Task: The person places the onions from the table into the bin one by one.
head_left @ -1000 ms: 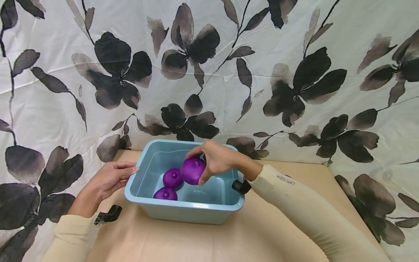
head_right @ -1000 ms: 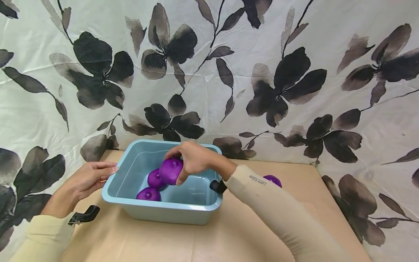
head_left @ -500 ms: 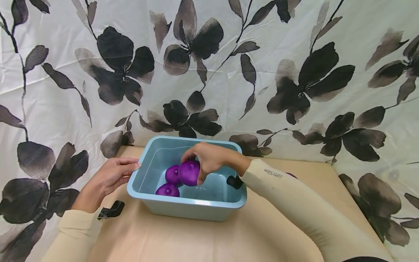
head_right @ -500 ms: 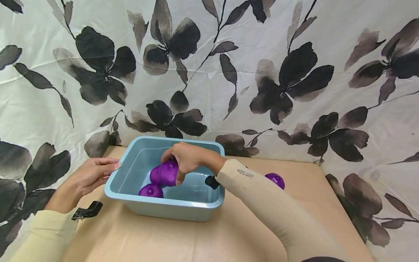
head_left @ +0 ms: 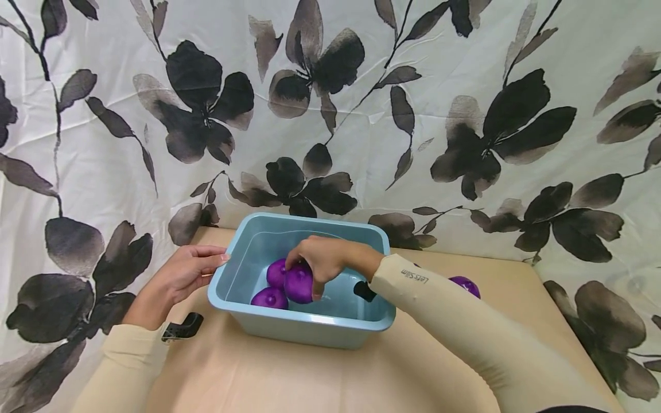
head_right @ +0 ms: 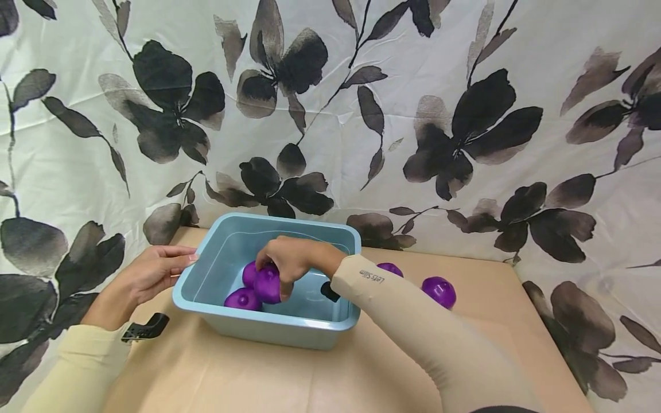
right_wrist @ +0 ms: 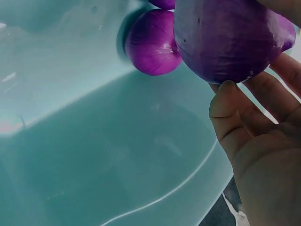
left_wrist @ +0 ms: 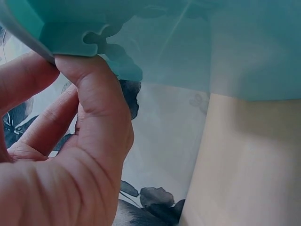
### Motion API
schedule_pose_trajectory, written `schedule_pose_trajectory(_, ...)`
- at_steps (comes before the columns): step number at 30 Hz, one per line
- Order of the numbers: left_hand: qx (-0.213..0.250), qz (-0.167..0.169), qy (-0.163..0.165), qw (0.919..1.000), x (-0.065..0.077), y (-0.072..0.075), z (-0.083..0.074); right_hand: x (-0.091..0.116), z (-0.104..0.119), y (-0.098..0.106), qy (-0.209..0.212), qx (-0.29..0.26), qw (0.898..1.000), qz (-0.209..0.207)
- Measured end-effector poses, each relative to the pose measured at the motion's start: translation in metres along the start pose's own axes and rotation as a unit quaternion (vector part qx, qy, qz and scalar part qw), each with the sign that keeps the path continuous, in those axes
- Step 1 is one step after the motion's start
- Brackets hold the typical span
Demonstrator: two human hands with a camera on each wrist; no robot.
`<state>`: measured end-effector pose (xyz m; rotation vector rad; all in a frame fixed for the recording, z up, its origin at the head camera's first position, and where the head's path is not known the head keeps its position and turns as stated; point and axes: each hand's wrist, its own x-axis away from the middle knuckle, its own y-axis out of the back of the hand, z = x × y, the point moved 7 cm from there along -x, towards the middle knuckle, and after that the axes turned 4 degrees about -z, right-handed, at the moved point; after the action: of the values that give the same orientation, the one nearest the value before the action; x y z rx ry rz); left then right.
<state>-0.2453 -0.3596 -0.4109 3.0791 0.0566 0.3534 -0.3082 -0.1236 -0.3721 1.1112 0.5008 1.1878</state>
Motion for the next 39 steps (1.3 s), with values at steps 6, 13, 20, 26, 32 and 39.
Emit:
schedule_pose_trajectory(6, -0.004, 0.002, -0.001, 1.0000, -0.002, -0.001, -0.002, -0.004, -0.002, -0.008, -0.010, -0.003, 1.000, 0.012)
schedule_pose_trajectory(13, 0.014, 0.007, -0.003, 0.9999, -0.002, -0.001, -0.006, -0.017, -0.009, -0.011, -0.022, -0.010, 1.000, 0.009)
schedule_pose_trajectory(20, 0.024, 0.015, 0.007, 0.9996, -0.002, -0.002, -0.003, -0.018, -0.023, -0.018, -0.058, -0.014, 0.998, 0.021)
schedule_pose_trajectory(26, 0.026, 0.011, 0.008, 0.9995, 0.002, 0.001, -0.004, -0.012, -0.020, -0.014, -0.061, -0.030, 0.998, 0.020)
schedule_pose_trajectory(32, 0.020, 0.009, 0.008, 0.9997, 0.001, -0.001, -0.005, 0.002, -0.020, -0.002, -0.060, -0.032, 0.998, 0.018)
schedule_pose_trajectory(39, 0.035, 0.011, 0.011, 0.9993, -0.001, -0.002, -0.001, 0.017, -0.024, 0.003, -0.055, -0.020, 0.998, 0.029)
